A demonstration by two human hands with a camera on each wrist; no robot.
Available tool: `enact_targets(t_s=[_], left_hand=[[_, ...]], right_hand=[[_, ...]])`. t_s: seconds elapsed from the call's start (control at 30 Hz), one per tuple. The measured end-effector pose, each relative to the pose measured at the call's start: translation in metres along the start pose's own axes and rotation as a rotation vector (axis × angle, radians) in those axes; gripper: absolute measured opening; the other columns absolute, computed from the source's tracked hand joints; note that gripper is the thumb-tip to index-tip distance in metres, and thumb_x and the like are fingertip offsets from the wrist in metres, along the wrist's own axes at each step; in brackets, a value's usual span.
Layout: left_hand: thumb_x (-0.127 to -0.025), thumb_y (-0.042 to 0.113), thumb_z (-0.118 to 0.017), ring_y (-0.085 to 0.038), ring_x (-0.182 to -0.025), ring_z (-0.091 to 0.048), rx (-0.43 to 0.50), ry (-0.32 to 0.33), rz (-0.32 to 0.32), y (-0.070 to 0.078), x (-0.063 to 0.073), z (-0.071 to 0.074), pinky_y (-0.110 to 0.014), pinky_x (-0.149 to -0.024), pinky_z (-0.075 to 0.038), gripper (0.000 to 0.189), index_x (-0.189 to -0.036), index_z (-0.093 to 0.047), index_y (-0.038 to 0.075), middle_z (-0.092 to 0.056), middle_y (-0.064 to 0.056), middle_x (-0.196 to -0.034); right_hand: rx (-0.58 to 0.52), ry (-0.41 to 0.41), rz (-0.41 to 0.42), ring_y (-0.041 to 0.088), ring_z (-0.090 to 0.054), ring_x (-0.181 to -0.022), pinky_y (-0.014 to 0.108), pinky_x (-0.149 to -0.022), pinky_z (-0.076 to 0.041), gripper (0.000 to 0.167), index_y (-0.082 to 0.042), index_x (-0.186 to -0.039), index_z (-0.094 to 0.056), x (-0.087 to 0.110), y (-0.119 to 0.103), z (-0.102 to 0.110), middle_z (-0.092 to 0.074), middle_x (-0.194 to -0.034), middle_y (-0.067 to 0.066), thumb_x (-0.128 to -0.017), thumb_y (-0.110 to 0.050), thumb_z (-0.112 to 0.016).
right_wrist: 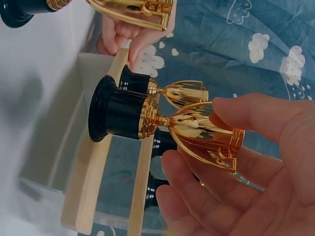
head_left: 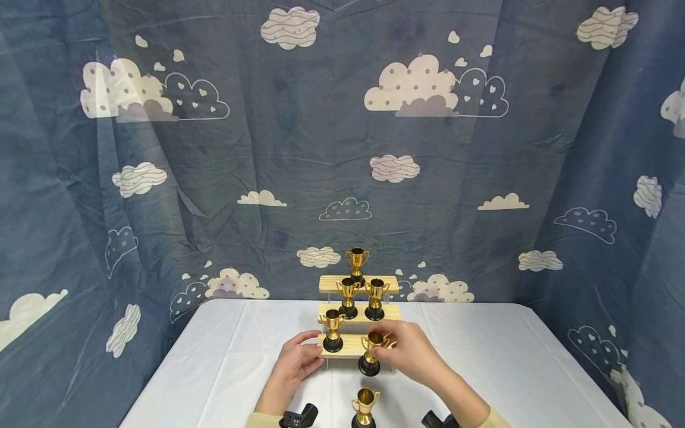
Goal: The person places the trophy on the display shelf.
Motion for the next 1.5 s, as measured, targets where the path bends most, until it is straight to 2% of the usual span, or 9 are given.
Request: enact_targets(t_s=[0.27,0.53,0.77,0.97,1.5], left_hand=[[-0.083,-0.006,-0.064,-0.016,-0.075,-0.067,-0.007,-0.001,-0.01,0.0,0.0,0.001,-0.033,-0.076,-0.059,0.053,-0.135,-0.055,-0.006,-0.063,-0.013,-0.092],[-0.085,-0.007,-0.062,-0.018,-0.078,-0.068,-0.003,-0.02,-0.017,0.0,0.0,0.002,-0.033,-0.076,-0.06,0.053,-0.137,-0.052,-0.008,-0.065,-0.014,-0.094],[-0.085,-0.007,-0.062,-0.017,-0.078,-0.068,-0.001,-0.039,-0.025,-0.002,-0.002,0.003,-0.034,-0.077,-0.059,0.054,-0.137,-0.05,-0.01,-0.066,-0.013,-0.092],[-0.084,-0.006,-0.064,-0.016,-0.076,-0.068,0.002,-0.03,-0.023,0.0,0.0,0.002,-0.034,-0.078,-0.059,0.054,-0.137,-0.052,-0.007,-0.065,-0.01,-0.089],[-0.084,-0.007,-0.064,-0.017,-0.079,-0.068,-0.001,-0.036,-0.024,0.003,0.002,0.0,-0.034,-0.078,-0.059,0.054,-0.137,-0.051,-0.008,-0.065,-0.013,-0.095]], right_hand=[[0.022,0.046,0.01,0.009,-0.066,-0.083,0.033,-0.074,-0.055,0.029,-0.026,-0.11,-0.073,-0.009,-0.003,0.001,-0.068,-0.09,-0.016,-0.082,-0.02,-0.081],[0.003,0.056,-0.025,0.007,-0.065,-0.078,0.032,-0.071,-0.054,0.034,-0.022,-0.113,-0.072,-0.021,-0.002,0.001,-0.068,-0.091,-0.013,-0.08,-0.019,-0.083],[-0.002,0.082,-0.042,0.009,-0.065,-0.075,0.033,-0.072,-0.055,0.032,-0.016,-0.107,-0.072,-0.033,0.002,-0.001,-0.069,-0.092,-0.009,-0.078,-0.016,-0.085],[0.029,0.106,-0.042,0.007,-0.063,-0.077,0.034,-0.075,-0.053,0.031,-0.019,-0.104,-0.072,-0.04,0.005,-0.002,-0.068,-0.09,-0.01,-0.076,-0.016,-0.085],[0.038,0.1,-0.072,0.007,-0.061,-0.078,0.037,-0.076,-0.052,0.034,-0.017,-0.11,-0.073,-0.051,0.005,-0.005,-0.071,-0.098,-0.009,-0.077,-0.018,-0.083]])
Point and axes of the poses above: each hand's wrist, its own x-axis away from the middle knuckle, its own z-axis out of the back of the hand, y = z × x, the point moved 2 cm from there along -x, towards the middle knuckle
